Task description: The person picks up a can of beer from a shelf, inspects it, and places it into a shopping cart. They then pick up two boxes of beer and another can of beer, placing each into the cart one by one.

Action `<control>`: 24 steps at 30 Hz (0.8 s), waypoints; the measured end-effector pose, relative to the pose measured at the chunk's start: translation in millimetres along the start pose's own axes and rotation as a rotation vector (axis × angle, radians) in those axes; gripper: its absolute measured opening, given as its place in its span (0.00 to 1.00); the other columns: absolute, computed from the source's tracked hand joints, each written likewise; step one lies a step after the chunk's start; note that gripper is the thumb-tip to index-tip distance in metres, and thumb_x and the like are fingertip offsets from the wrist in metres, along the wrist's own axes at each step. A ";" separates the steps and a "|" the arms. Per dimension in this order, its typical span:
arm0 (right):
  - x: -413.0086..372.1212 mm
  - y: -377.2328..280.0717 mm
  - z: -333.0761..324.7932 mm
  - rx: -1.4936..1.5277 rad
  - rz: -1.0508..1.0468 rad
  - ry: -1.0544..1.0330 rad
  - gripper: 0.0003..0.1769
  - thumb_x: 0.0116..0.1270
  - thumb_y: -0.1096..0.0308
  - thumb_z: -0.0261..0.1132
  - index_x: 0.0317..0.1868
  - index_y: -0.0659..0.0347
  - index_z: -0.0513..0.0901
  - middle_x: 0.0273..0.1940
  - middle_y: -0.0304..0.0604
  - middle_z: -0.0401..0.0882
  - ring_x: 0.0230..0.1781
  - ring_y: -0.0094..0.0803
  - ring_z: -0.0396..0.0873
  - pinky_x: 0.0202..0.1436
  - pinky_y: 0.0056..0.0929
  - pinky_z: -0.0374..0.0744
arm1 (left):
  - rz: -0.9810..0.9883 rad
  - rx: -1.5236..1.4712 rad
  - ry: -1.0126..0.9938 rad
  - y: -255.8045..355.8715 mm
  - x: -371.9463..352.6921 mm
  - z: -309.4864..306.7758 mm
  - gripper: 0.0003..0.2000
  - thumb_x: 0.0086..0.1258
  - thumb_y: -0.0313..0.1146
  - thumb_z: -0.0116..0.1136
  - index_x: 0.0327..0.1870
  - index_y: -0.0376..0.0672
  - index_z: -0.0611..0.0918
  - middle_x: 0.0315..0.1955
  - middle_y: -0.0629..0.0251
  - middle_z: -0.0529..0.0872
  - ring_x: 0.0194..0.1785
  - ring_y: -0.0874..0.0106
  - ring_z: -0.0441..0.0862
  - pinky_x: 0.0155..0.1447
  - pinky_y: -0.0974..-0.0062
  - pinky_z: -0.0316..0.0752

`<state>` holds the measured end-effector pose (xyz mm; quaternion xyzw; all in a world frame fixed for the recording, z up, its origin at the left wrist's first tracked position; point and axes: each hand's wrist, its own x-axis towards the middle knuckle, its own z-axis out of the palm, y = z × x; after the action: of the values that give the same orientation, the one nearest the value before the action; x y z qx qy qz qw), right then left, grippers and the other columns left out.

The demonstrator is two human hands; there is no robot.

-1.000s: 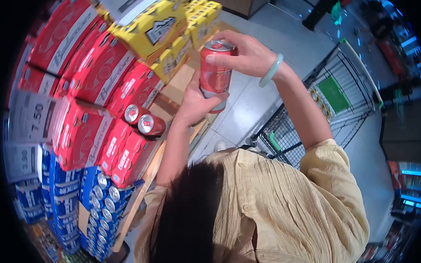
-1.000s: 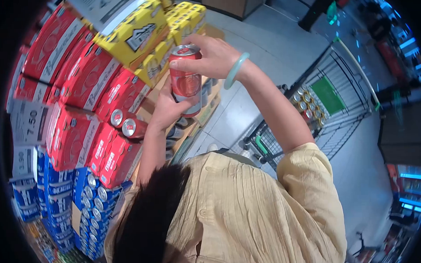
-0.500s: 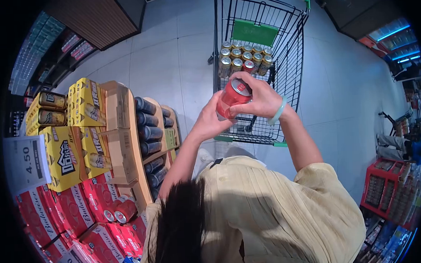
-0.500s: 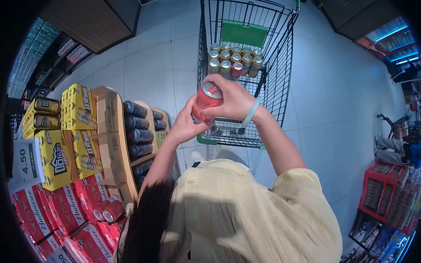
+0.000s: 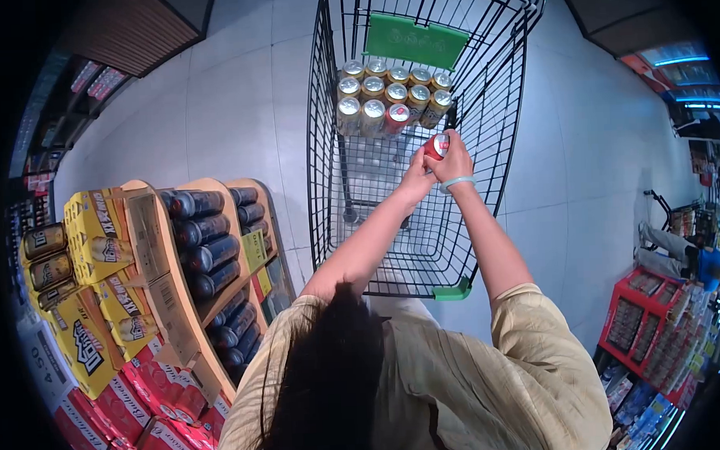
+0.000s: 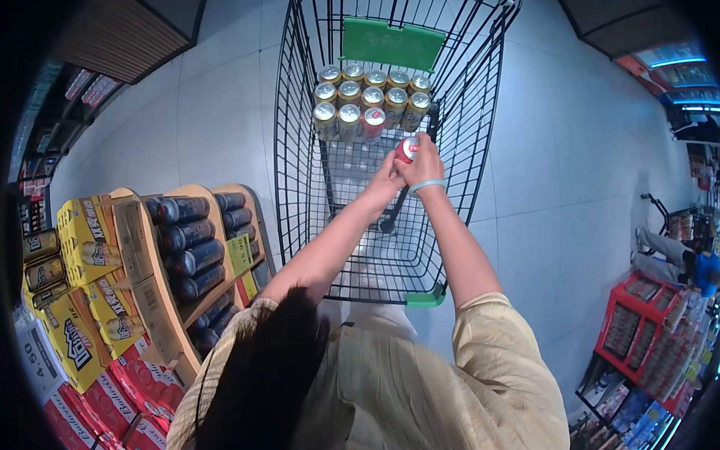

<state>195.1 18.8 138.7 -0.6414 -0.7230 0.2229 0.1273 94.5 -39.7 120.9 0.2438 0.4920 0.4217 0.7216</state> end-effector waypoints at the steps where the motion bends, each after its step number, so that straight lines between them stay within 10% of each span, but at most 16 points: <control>1: 11.6 8.0 10.2 0.000 0.000 0.021 0.41 0.45 0.59 0.75 0.59 0.59 0.66 0.51 0.58 0.76 0.49 0.56 0.78 0.50 0.47 0.78 | 0.015 -0.023 0.005 -3.9 13.7 -0.6 0.42 0.67 0.24 0.52 0.76 0.44 0.38 0.71 0.49 0.58 0.74 0.64 0.58 0.73 0.70 0.53; 15: 94.0 53.4 97.8 0.063 0.036 -0.050 0.40 0.47 0.66 0.72 0.61 0.57 0.64 0.55 0.57 0.72 0.52 0.58 0.75 0.54 0.47 0.76 | -0.101 0.126 0.202 -39.1 114.6 -28.9 0.36 0.69 0.26 0.47 0.76 0.48 0.47 0.65 0.56 0.67 0.56 0.71 0.72 0.59 0.75 0.66; 24: 105.9 57.1 111.3 0.030 0.011 -0.055 0.41 0.49 0.60 0.74 0.62 0.54 0.64 0.55 0.57 0.73 0.53 0.58 0.74 0.53 0.49 0.76 | -0.116 -0.024 0.149 -38.9 113.6 -35.1 0.36 0.71 0.32 0.49 0.76 0.49 0.46 0.75 0.60 0.50 0.71 0.67 0.60 0.63 0.70 0.67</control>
<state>177.2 109.8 3.6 -0.6369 -0.7194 0.2517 0.1158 94.8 34.0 19.9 0.1742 0.5527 0.4018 0.7090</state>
